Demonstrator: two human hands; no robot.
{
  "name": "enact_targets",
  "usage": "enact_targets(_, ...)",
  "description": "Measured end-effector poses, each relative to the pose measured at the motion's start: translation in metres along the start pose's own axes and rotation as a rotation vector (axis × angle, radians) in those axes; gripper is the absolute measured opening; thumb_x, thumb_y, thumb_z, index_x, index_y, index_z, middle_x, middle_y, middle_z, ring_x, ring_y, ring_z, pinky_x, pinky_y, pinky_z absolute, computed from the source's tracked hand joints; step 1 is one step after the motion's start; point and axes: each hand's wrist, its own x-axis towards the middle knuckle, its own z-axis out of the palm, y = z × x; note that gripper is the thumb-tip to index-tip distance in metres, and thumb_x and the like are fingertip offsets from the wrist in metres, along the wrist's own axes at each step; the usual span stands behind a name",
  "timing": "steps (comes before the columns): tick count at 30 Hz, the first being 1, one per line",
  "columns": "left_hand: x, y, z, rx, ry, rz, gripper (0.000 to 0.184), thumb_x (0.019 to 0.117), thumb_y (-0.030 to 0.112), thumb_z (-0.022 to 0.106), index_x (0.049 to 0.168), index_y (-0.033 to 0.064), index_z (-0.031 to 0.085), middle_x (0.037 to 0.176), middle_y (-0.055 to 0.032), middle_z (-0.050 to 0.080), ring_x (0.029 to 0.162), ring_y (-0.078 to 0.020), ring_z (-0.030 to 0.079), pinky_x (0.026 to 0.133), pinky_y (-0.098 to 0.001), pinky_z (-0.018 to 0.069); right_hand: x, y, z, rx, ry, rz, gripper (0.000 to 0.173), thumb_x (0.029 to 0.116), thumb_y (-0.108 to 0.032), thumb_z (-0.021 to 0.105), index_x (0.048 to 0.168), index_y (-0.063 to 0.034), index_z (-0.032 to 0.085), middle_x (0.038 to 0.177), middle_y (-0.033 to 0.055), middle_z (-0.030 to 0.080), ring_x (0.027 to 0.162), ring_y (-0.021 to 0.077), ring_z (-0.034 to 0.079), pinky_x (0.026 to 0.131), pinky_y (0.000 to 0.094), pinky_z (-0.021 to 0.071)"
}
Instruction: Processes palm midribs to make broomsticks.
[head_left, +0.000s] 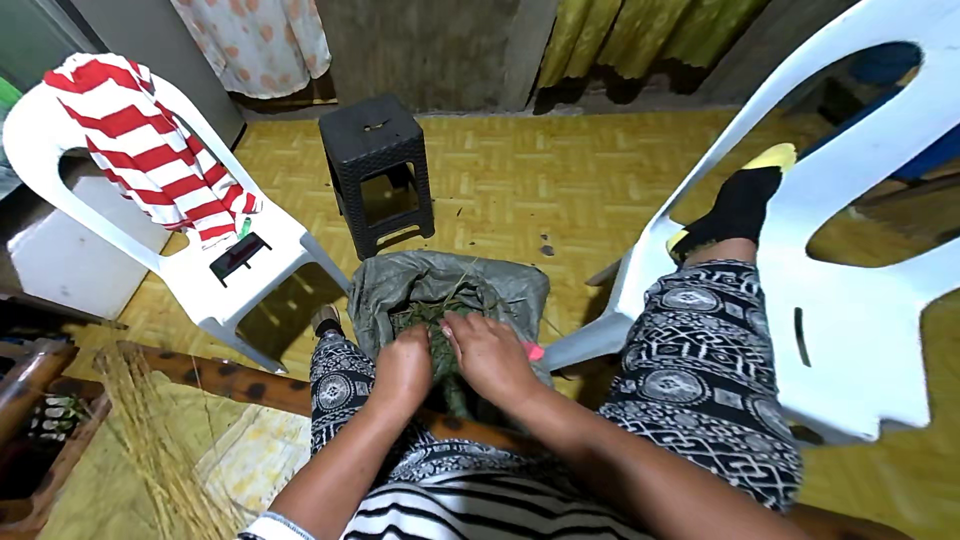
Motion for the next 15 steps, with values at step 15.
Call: enact_targets(15, -0.009, -0.012, 0.001, -0.070, 0.085, 0.013, 0.036, 0.1099, 0.019, 0.043, 0.123, -0.0054, 0.066, 0.112, -0.0231, 0.072, 0.105, -0.0371, 0.071, 0.093, -0.0516, 0.0553, 0.029, 0.046, -0.013, 0.082, 0.096, 0.212, 0.041, 0.1115, -0.026, 0.043, 0.142, -0.0026, 0.058, 0.125, 0.0290, 0.064, 0.119, 0.0487, 0.061, 0.100, 0.0646, 0.0461)
